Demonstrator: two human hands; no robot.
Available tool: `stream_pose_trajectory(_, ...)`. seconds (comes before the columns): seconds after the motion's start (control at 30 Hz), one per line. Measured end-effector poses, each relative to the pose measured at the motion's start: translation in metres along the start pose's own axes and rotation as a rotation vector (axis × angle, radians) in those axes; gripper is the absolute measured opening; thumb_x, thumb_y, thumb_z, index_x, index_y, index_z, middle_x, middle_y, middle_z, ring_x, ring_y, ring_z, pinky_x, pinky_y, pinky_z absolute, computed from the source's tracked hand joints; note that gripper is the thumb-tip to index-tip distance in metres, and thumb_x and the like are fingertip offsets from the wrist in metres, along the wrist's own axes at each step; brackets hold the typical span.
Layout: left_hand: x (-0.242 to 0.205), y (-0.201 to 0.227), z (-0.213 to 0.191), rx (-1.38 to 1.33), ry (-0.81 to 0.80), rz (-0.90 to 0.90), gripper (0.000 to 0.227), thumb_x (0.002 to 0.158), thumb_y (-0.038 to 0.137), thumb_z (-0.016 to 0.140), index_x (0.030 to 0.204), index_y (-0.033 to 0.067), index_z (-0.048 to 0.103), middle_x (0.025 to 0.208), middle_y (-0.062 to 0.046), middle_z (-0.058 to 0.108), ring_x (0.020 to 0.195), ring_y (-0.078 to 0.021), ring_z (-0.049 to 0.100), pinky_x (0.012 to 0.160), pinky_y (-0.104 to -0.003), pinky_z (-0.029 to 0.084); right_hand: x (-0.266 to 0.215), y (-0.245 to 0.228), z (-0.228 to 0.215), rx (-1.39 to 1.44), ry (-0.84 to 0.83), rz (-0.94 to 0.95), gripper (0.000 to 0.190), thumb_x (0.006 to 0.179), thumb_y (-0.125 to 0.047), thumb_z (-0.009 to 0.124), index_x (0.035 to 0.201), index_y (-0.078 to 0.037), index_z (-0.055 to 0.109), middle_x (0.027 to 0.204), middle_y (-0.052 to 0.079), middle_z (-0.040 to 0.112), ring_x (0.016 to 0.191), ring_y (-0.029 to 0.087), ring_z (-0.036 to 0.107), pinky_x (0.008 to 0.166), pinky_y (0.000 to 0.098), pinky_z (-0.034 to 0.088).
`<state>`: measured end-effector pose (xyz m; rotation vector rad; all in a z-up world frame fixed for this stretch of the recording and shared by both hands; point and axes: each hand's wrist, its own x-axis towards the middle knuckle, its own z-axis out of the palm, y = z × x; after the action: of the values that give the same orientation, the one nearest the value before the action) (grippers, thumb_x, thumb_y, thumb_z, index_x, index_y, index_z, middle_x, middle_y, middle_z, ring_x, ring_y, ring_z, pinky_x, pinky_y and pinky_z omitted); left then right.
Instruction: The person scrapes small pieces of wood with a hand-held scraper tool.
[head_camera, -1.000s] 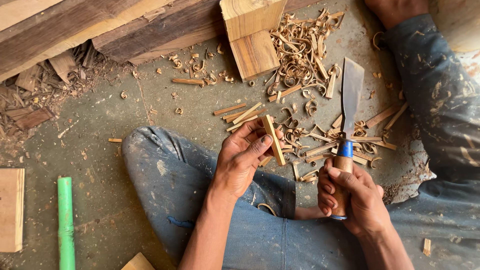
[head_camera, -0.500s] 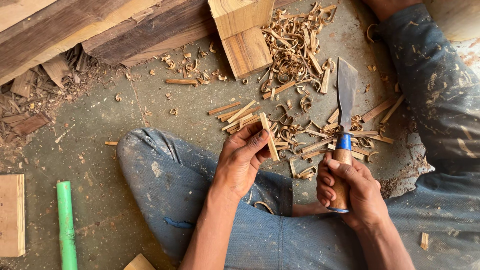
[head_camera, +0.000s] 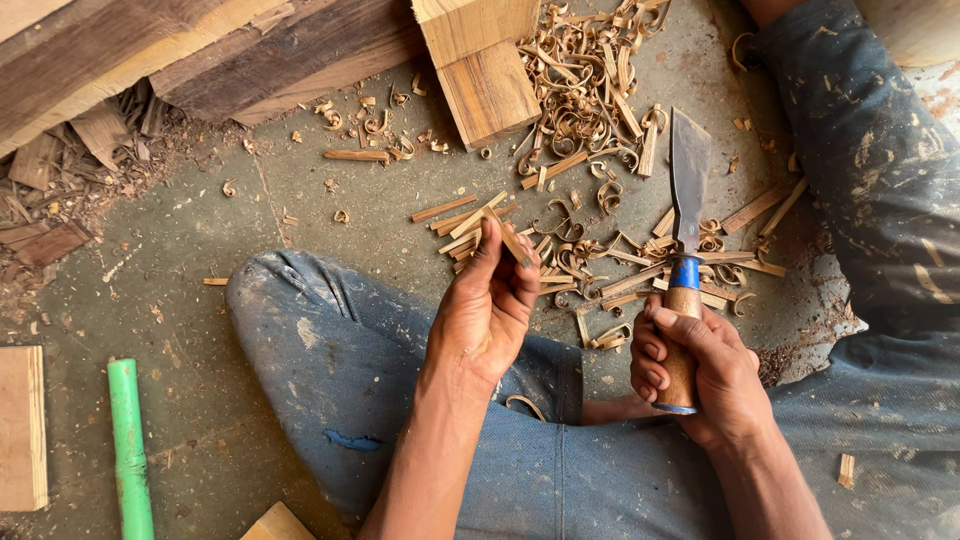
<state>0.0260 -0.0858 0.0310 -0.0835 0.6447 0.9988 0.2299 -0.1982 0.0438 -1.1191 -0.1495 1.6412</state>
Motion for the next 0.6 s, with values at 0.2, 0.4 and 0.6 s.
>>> stream_pose_trajectory(0.2,0.0036,0.0034,0.0046,-0.096,-0.075,0.017,0.023,0.093,0.025,0.076,0.094,0.0029,0.07,0.086,-0.008,0.07,0.08,-0.0141,0.068,0.071,-0.021,0.062,0.0021,0.0023,-0.0021,0.005,-0.012,0.002,0.022,0.098,-0.021,0.06,0.109,-0.003,0.052,0.073,0.005,0.047,0.054,0.014,0.048,0.047,0.0309,0.043)
stream_pose_trajectory(0.4,0.004,0.0044,0.0056,-0.114,-0.06,0.013,0.023,0.093,0.025,0.075,0.094,0.0025,0.071,0.086,-0.008,0.071,0.08,-0.0142,0.068,0.071,-0.02,0.061,0.0031,0.0035,-0.003,0.006,-0.014,0.006,0.023,0.097,-0.021,0.06,0.109,-0.003,0.052,0.073,0.004,0.047,0.054,0.014,0.048,0.047,0.0306,0.043)
stream_pose_trajectory(0.6,0.0049,0.0042,0.0085,-0.119,-0.069,-0.002,0.023,0.093,0.025,0.075,0.094,0.002,0.071,0.086,-0.008,0.071,0.081,-0.0146,0.068,0.071,-0.02,0.061,0.0047,0.003,-0.003,0.009,-0.011,0.005,0.023,0.097,-0.021,0.061,0.109,-0.004,0.052,0.072,0.004,0.047,0.053,0.014,0.048,0.046,0.0303,0.042)
